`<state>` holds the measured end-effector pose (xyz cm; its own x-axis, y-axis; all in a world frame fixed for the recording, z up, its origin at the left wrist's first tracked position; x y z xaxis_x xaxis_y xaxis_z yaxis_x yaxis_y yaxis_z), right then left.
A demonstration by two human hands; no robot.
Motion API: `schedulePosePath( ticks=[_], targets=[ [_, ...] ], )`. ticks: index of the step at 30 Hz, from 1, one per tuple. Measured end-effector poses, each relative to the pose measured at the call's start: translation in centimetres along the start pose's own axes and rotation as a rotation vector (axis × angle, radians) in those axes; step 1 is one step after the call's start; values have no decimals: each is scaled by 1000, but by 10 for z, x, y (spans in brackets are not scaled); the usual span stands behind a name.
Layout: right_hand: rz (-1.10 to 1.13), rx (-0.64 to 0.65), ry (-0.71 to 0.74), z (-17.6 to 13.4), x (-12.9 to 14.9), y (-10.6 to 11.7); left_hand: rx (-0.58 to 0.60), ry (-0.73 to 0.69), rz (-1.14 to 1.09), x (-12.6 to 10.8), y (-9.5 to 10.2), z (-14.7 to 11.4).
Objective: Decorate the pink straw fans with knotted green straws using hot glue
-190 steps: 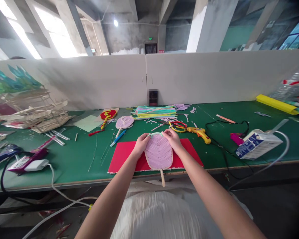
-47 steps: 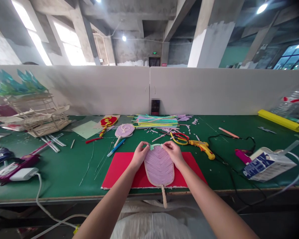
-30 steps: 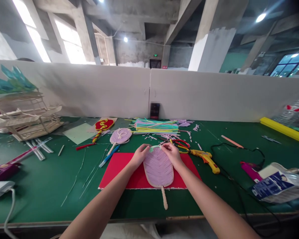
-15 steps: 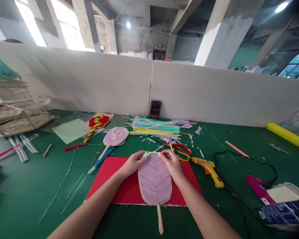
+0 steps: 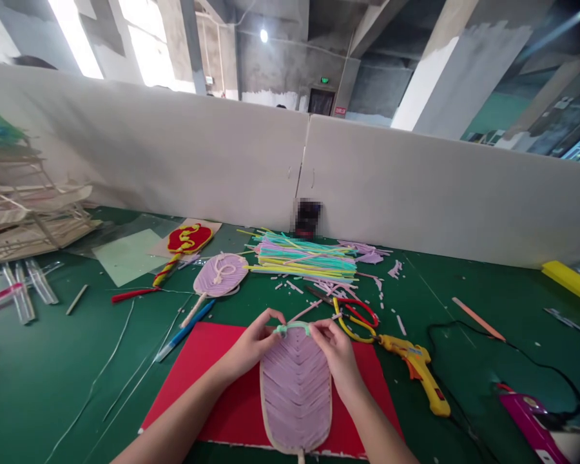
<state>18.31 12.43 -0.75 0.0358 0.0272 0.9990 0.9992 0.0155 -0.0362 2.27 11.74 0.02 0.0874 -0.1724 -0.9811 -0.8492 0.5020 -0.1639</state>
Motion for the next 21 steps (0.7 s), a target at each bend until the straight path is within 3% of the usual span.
schedulePosePath(
  ticks=[3, 7, 12, 21],
  targets=[
    [-1, 16, -11, 0, 1, -4, -16, -7, -2, -3, 0, -2],
    [-43, 35, -10, -1, 1, -7, -124, 32, 67, 0, 7, -2],
    [-27, 20, 3, -2, 0, -3, -100, 85, 10, 2, 4, -2],
    [-25, 4, -14, 0, -6, -4, -104, 86, 102, 4, 4, 5]
  ],
)
Point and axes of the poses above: each hand's wrist, its own z-axis towards the middle knuckle, its own y-axis out of the back of the hand, x = y × z, the point moved 8 cm from there along z, towards the middle knuckle, and after that the axes turned 5 degrees about x, right-handed, at the moved point
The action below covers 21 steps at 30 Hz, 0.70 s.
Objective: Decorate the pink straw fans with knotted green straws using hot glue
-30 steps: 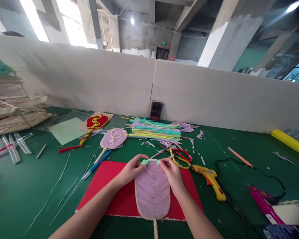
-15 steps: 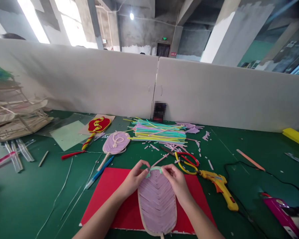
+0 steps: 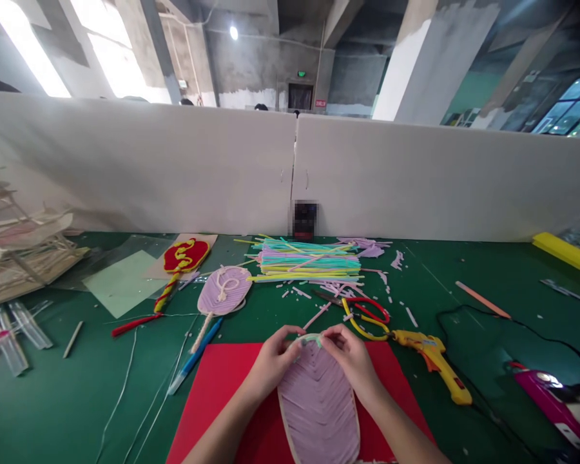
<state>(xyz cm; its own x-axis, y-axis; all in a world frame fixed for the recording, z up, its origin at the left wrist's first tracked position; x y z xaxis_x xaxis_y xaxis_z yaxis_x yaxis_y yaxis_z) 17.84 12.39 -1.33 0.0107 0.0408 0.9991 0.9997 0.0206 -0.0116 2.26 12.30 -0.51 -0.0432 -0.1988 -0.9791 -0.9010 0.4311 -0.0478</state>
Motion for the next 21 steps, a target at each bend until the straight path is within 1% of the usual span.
schedulePosePath(
  ticks=[3, 9, 13, 17, 21],
  targets=[
    [-27, -6, 15, 0, 2, 1, -20, -1, 58, 3, 0, 3],
    [-46, 11, 88, -1, 10, -2, -36, -42, 105, -4, 2, 0],
    [-23, -47, 114, -3, 15, 2, -5, -73, 122, -7, 2, -1],
    [9, -117, 114, -4, 16, 10, 16, -140, 137, -9, 1, -2],
    [6, -131, 131, -4, 18, 10, -16, -116, 129, -8, 3, -4]
  ],
)
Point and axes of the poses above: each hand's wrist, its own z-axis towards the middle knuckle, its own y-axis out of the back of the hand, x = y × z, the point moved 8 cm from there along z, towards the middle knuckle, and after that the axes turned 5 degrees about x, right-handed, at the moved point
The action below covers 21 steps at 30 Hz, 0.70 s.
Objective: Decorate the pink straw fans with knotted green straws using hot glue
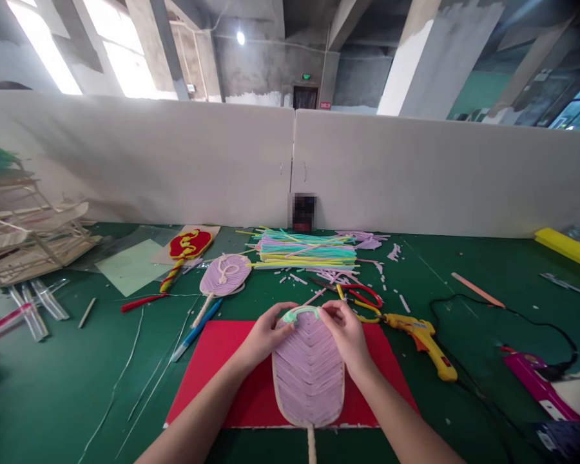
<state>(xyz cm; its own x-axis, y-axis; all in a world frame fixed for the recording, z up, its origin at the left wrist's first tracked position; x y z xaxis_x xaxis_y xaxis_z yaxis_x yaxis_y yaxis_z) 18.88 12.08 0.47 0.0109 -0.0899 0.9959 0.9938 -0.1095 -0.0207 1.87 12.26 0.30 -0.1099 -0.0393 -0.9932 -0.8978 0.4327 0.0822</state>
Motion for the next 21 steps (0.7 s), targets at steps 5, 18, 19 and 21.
schedulePosePath(
  ticks=[5, 18, 19, 21],
  targets=[
    [-35, 24, 25, -3, 5, -5, -5, -24, -38, -2, 1, -5],
    [-38, 100, 74, -5, 9, -13, -122, -7, -1, 5, 12, -8],
    [-33, 113, 77, -4, 8, -14, -128, -5, -5, 4, 13, -8],
    [-22, 137, 90, -4, 7, -16, -134, -12, -22, 2, 14, -9]
  ],
)
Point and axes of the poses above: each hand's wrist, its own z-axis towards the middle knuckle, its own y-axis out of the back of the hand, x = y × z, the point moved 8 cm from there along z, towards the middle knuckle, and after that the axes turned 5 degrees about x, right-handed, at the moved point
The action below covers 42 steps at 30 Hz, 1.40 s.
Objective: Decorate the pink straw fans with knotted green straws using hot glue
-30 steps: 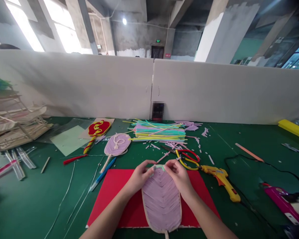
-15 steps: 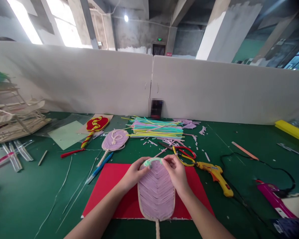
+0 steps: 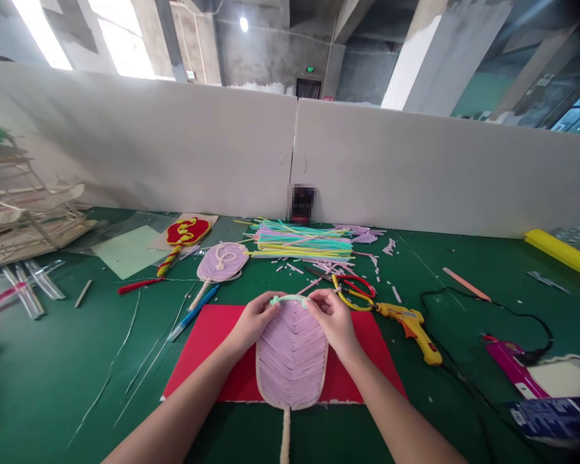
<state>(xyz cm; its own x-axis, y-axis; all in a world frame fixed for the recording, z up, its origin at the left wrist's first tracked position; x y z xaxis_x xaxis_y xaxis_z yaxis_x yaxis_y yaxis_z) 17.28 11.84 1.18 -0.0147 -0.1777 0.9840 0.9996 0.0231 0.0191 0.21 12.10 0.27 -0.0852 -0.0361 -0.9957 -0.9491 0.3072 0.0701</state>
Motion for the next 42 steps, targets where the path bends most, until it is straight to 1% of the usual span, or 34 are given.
schedulePosePath(
  ticks=[3, 6, 8, 11, 14, 17, 20, 22, 24, 26, 27, 29, 31, 32, 33, 34, 37, 39, 42],
  targets=[
    [14, 9, 20, -1, -1, 1, 21, -31, 17, -4, -3, 0],
    [4, 11, 13, -3, -5, 5, 54, -77, 145, -7, -8, 0],
    [11, 38, 1, -2, -8, 6, 44, -90, 239, -7, -10, 0],
    [68, 72, -3, 2, -10, 9, -2, -83, 349, -8, -9, -1],
    [68, 28, -2, 6, -8, 18, -36, -70, 415, -11, -8, -2],
    [-40, -71, 12, 8, -5, 34, -60, -55, 461, -13, -7, -4],
    [-236, -216, 62, 3, 8, 59, -77, -26, 518, -10, -6, -6],
    [-394, -279, 91, -5, 23, 79, -79, -30, 551, -10, -5, -7],
    [-631, -309, 122, -15, 41, 101, -69, -39, 574, -9, -4, -7],
    [-881, -374, 90, -29, 54, 131, -61, -52, 610, -9, -3, -7],
    [-1007, -424, 24, -37, 57, 148, -63, -57, 636, -10, -2, -7],
    [-1231, -494, -202, -53, 51, 182, -74, -82, 701, -11, -2, -7],
    [-1363, -485, -404, -67, 38, 205, -87, -124, 767, -11, -3, -6],
    [-1381, -447, -481, -72, 28, 210, -92, -148, 798, -11, -4, -6],
    [-1399, -413, -524, -75, 18, 213, -98, -170, 830, -10, -4, -6],
    [-1439, -372, -525, -77, 11, 211, -109, -187, 859, -9, -4, -5],
    [-1588, -353, -391, -74, 3, 200, -157, -224, 913, -11, -2, -7],
    [-1593, -363, -340, -72, 0, 195, -175, -257, 921, -19, -2, -9],
    [-1496, -373, -354, -70, 0, 197, -135, -283, 961, -36, -11, -9]
  ],
)
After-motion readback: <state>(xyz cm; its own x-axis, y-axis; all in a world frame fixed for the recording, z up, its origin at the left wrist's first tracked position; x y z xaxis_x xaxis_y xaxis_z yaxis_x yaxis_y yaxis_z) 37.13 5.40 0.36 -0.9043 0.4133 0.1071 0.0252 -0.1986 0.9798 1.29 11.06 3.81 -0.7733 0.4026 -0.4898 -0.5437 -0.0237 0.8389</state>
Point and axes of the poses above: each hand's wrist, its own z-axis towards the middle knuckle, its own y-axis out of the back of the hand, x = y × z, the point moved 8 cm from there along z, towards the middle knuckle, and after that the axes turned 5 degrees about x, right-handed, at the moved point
